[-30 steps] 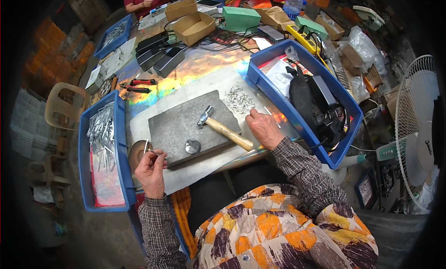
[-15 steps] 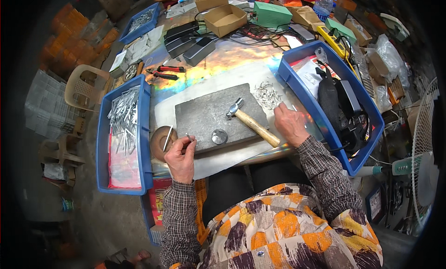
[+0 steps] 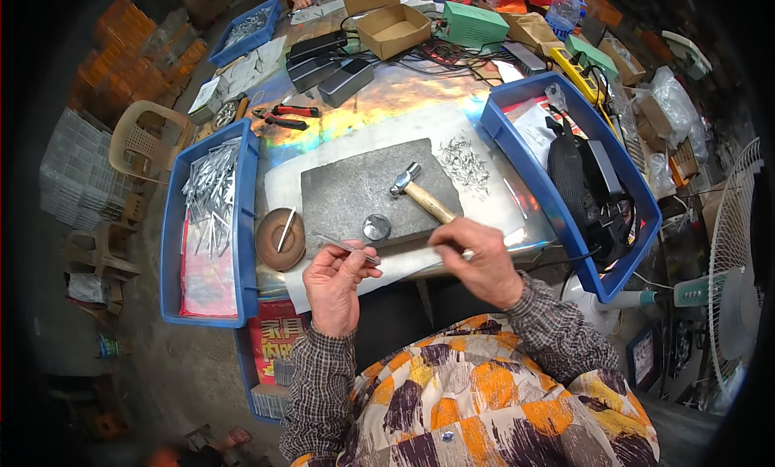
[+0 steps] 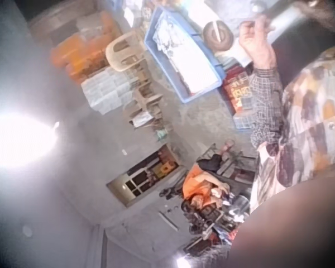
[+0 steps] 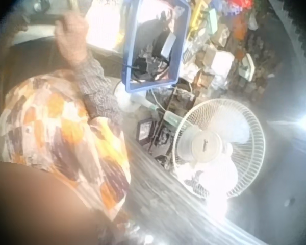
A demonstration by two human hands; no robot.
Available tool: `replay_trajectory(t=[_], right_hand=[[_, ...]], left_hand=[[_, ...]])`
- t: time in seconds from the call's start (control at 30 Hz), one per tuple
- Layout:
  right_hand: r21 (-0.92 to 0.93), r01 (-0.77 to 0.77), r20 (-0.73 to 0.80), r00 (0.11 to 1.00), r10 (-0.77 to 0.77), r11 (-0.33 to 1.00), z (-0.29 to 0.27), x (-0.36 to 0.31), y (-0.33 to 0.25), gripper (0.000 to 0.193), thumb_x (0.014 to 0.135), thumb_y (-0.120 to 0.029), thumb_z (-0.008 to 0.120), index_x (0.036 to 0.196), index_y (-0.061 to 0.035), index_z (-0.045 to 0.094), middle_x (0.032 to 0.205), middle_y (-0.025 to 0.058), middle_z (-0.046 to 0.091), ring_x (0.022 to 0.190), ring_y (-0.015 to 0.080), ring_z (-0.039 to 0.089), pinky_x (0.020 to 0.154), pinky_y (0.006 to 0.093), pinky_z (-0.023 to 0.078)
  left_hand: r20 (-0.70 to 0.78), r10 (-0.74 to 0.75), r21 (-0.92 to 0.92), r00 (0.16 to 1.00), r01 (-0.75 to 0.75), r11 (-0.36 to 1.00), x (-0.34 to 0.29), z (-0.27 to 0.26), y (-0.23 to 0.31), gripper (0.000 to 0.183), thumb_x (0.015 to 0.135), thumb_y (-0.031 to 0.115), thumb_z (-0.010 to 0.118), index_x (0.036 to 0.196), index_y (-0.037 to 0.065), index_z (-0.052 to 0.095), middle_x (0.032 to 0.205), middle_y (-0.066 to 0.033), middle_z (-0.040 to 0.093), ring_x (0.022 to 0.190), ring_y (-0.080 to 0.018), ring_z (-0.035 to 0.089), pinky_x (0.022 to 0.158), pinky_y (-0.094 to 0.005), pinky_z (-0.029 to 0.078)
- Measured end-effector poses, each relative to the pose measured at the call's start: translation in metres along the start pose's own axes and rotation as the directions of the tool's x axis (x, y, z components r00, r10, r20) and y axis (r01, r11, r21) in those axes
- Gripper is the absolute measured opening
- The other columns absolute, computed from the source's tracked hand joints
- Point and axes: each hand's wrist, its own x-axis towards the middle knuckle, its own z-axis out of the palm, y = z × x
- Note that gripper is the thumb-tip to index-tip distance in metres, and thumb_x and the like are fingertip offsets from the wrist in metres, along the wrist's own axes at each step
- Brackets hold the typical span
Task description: The person hammers and shapes small metal pieces on a stone block with a hammer.
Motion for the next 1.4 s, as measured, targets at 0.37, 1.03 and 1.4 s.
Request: replay_trajectory(t=[0.37,1.03,1.4], right_hand=[[0.226,-0.049,0.071,0.997,0.034,0.973,0.028,-0.014,-0.024,0.019,0.076,0.007,0.058,0.094,0.0002,0.059,0.079,0.0106,0.061,0.068,0.0196,0.062,0.059,0.0287,0.048],[0.12,0.033,0.044,0.998,-0.039,0.992,0.034,-0.014,-0.027,0.014,0.075,0.009,0.058,0.087,0.0006,0.057,0.075,0.0084,0.059,0.065,0.0169,0.06,0.057,0.0264,0.047],[0.238,-0.111,0.086,0.992,0.093,0.965,0.038,-0.02,-0.02,0.016,0.076,0.009,0.058,0.087,-0.0004,0.052,0.074,0.0107,0.057,0.065,0.0197,0.06,0.056,0.029,0.047]], left_hand=[[0.058,-0.109,-0.232,0.992,0.12,0.965,-0.023,0.017,-0.004,0.014,0.089,0.004,0.057,0.102,0.0,0.056,0.09,-0.0146,0.065,0.076,-0.0196,0.065,0.064,-0.0315,0.057],[-0.025,-0.059,-0.233,0.998,0.052,0.971,-0.026,0.021,-0.008,0.013,0.089,0.005,0.058,0.101,0.0,0.055,0.089,-0.0138,0.066,0.075,-0.0191,0.066,0.064,-0.0297,0.058],[-0.023,-0.057,-0.239,0.998,0.05,0.97,-0.027,0.019,-0.012,0.013,0.089,0.006,0.059,0.1,-0.001,0.055,0.089,-0.0136,0.066,0.075,-0.0185,0.066,0.064,-0.0291,0.057]])
